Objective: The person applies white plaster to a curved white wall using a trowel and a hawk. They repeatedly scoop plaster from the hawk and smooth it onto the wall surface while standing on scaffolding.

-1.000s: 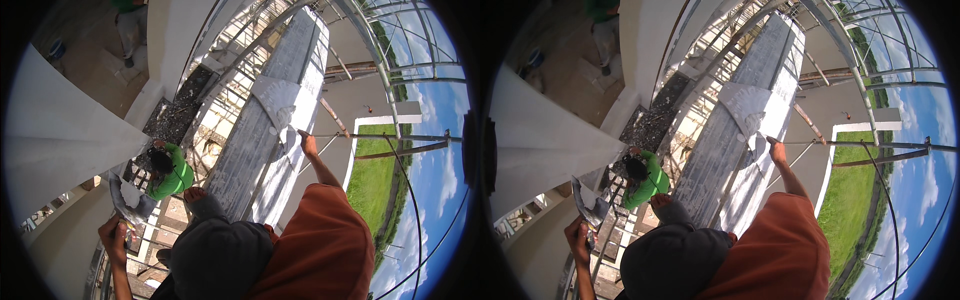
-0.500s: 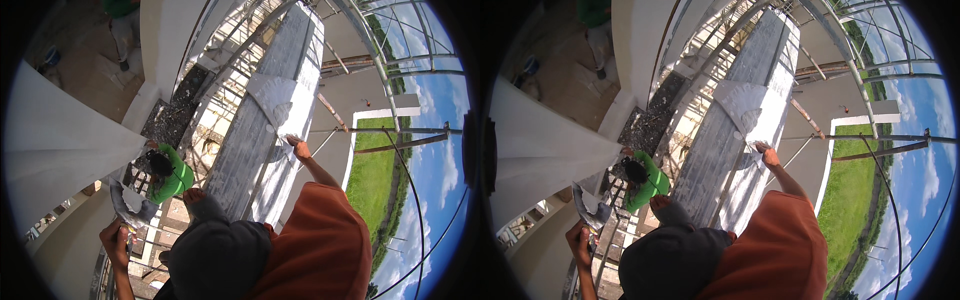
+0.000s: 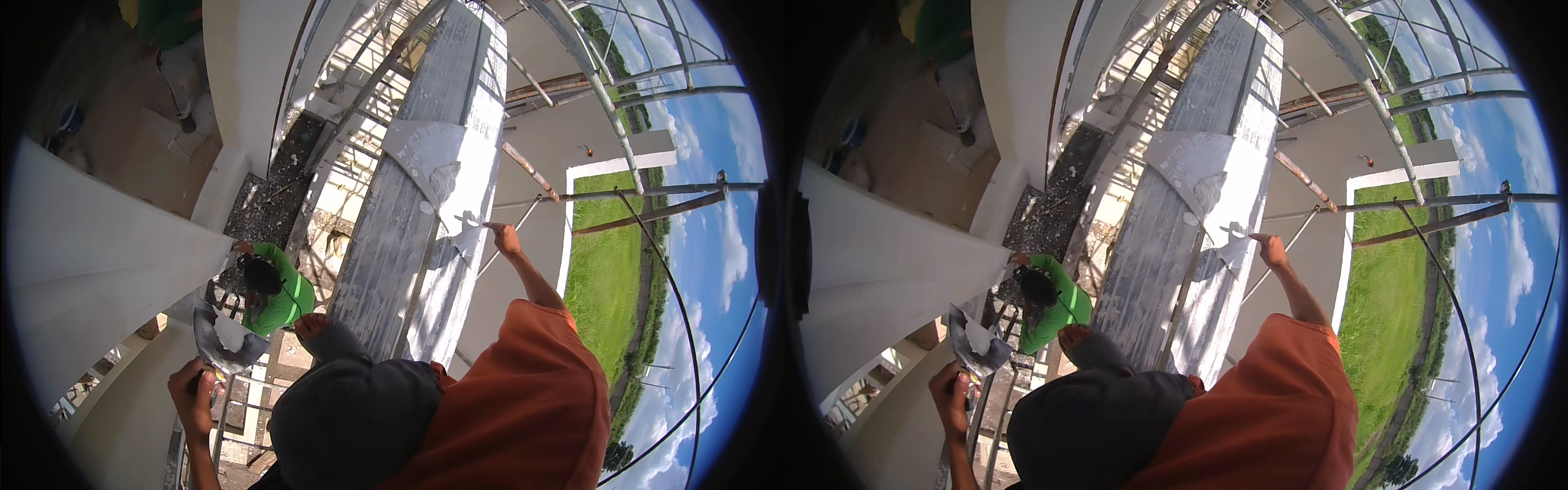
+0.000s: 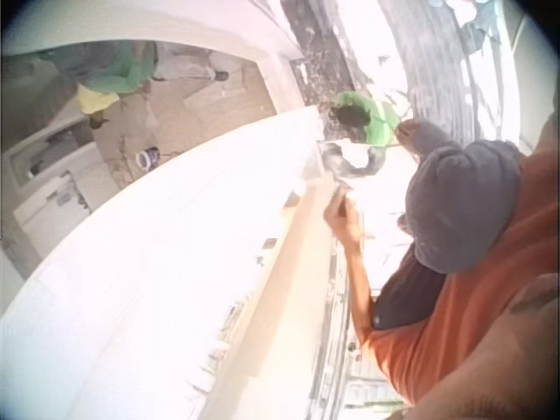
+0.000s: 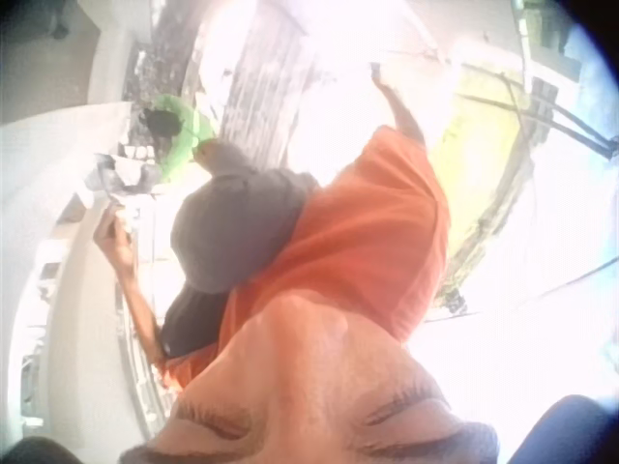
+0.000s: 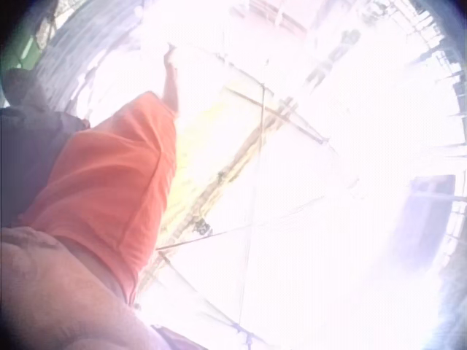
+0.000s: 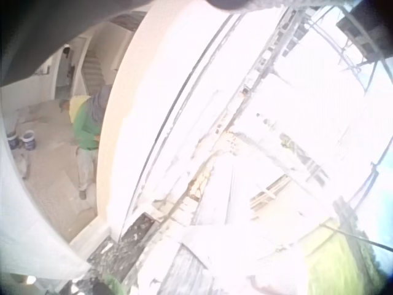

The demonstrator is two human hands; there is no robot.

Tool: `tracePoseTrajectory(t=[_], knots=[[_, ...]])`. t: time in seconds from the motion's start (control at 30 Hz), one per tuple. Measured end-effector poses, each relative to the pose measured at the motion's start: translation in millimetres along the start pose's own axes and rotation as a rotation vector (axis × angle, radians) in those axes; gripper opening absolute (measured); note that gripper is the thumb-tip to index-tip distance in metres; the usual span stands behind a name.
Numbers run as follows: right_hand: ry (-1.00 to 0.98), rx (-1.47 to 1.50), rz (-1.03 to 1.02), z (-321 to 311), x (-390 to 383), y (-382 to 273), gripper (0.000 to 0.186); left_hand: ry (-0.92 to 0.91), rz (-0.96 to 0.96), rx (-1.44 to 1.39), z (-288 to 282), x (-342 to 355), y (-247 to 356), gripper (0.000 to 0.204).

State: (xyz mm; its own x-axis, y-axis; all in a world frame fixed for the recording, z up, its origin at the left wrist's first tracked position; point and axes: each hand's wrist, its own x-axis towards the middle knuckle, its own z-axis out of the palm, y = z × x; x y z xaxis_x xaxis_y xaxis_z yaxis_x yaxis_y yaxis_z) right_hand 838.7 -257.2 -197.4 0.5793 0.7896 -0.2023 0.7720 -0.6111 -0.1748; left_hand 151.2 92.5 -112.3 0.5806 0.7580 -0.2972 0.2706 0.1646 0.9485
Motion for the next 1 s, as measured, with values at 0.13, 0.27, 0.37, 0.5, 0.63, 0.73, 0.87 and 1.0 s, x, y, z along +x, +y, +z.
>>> tracePoseTrajectory(t=[0.13,0.27,0.37,0.5,0.63,0.73,0.87,1.0], knots=[[0.215,0.254,0.102,7,8,-1,0.04,-0.046,-0.071,-0.014,10,28,24,0.025],[0.398,0.762,-0.084,34,5,-13,0.046,-0.323,-0.046,0.245,7,74,56,0.02],[0.921,0.812,0.096,72,-28,0,0.041,-0.305,0.067,0.012,30,102,71,0.022],[0.741,1.036,0.227,76,12,-27,0.021,-0.294,0.079,-0.053,37,106,78,0.02],[0.732,1.222,0.17,53,16,-54,0.017,-0.373,0.172,0.025,55,127,79,0.023],[0.787,1.355,0.16,48,21,-57,0.021,-0.371,0.268,0.08,83,149,83,0.022],[0.697,1.409,0.226,27,23,-31,0.024,-0.443,0.241,-0.081,123,164,107,0.027],[0.772,1.419,0.314,-1,22,-28,0.025,-0.51,0.215,-0.1,149,168,122,0.03]])
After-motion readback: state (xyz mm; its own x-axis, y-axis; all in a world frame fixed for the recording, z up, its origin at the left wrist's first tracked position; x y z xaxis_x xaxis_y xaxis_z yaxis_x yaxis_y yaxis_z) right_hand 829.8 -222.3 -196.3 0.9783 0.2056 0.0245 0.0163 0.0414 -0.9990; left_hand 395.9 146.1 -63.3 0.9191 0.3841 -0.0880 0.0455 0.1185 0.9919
